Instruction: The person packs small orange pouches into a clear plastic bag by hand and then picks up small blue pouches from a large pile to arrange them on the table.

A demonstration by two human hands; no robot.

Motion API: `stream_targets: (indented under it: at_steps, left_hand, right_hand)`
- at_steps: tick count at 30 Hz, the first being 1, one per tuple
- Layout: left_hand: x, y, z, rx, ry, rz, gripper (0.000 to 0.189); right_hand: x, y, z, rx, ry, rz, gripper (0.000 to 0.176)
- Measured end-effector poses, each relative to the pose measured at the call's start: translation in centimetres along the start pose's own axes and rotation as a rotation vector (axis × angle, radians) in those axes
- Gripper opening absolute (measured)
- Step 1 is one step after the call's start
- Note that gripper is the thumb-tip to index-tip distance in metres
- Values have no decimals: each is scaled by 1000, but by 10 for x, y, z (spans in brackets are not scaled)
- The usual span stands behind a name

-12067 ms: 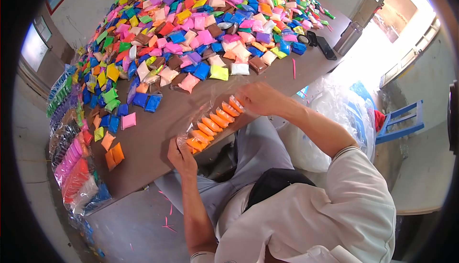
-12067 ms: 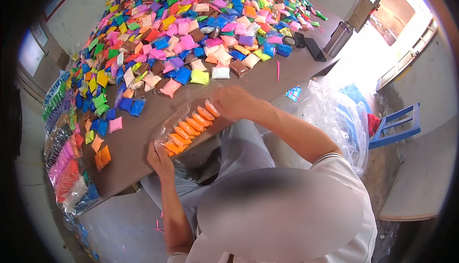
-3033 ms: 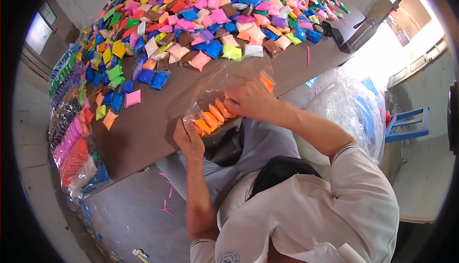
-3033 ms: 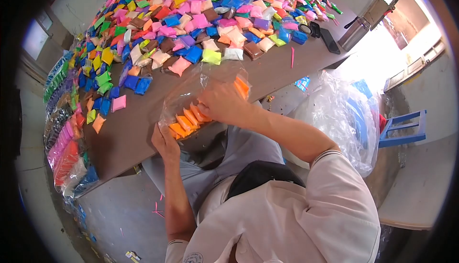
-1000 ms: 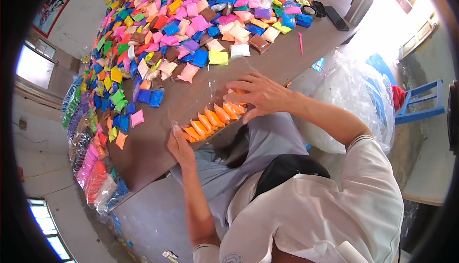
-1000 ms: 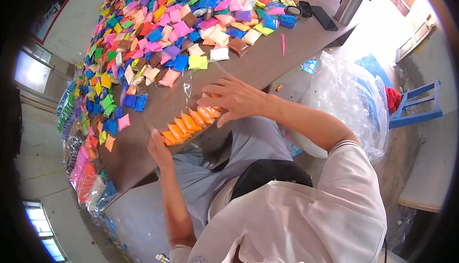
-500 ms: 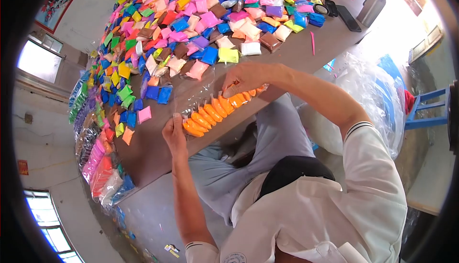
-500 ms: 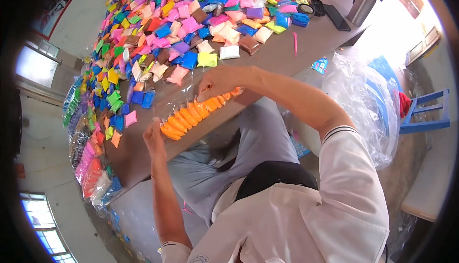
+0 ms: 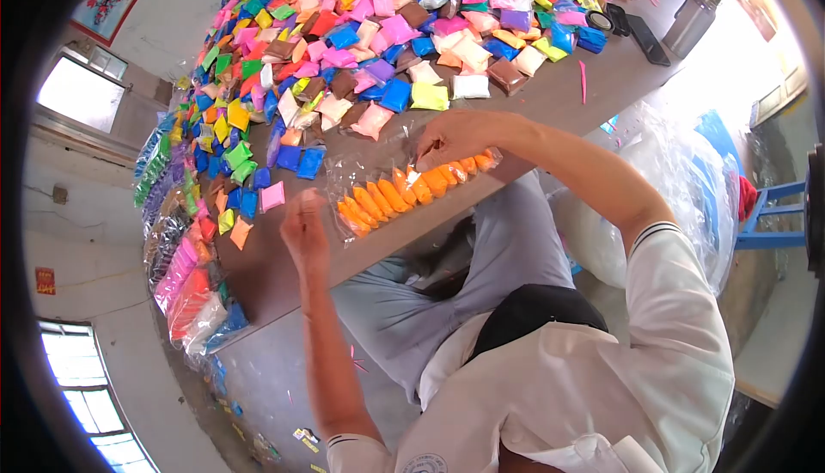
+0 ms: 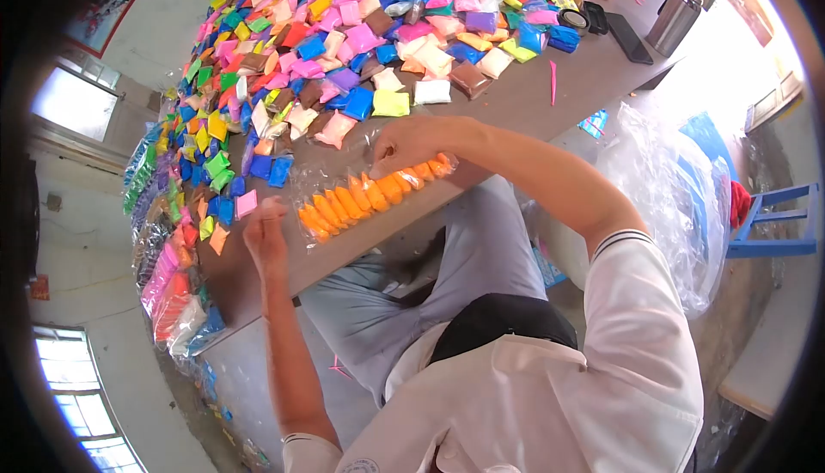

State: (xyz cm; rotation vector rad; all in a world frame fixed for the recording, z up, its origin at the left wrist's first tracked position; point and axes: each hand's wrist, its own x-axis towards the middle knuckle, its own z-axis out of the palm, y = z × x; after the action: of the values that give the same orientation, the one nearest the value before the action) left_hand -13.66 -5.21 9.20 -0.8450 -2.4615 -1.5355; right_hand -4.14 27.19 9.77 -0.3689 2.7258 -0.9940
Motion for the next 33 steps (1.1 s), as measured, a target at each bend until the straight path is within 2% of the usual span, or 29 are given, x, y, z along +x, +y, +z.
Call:
stream_targets:
  at_steps: [5, 8, 10, 13, 17, 20, 26, 29, 33]
  left_hand:
    - [-4, 27, 28, 116, -100, 101, 34]
    - [-3, 29, 41, 171, -124, 161, 35]
    - [-3, 35, 43, 191, -163, 143, 37]
    - [-3, 30, 45, 244, -197, 259, 30]
    - [-7, 24, 51, 167, -272, 123, 31]
    - [-10, 38, 50, 122, -309, -9, 35]
    - [-10, 39, 51, 113, -330, -50, 32]
    - [-15, 36, 55, 104, -277, 6, 26]
    - [-15, 32, 55, 140, -269, 25, 29]
  right_hand:
    - [-14, -28, -5, -97, 174, -6, 59]
    - [-11, -35, 15, -204, 332, -185, 64]
    - [-5, -43, 20, -147, 281, -180, 63]
    - [4, -44, 23, -107, 224, -187, 59]
    - [4, -50, 19, -18, 113, -116, 41]
    - [8, -44, 24, -26, 139, -175, 30]
    - [6, -51, 13, 2, 61, -87, 29]
    - [-4, -38, 4, 193, 318, -186, 33]
    - [-34, -20, -23, 349, 445, -26, 38]
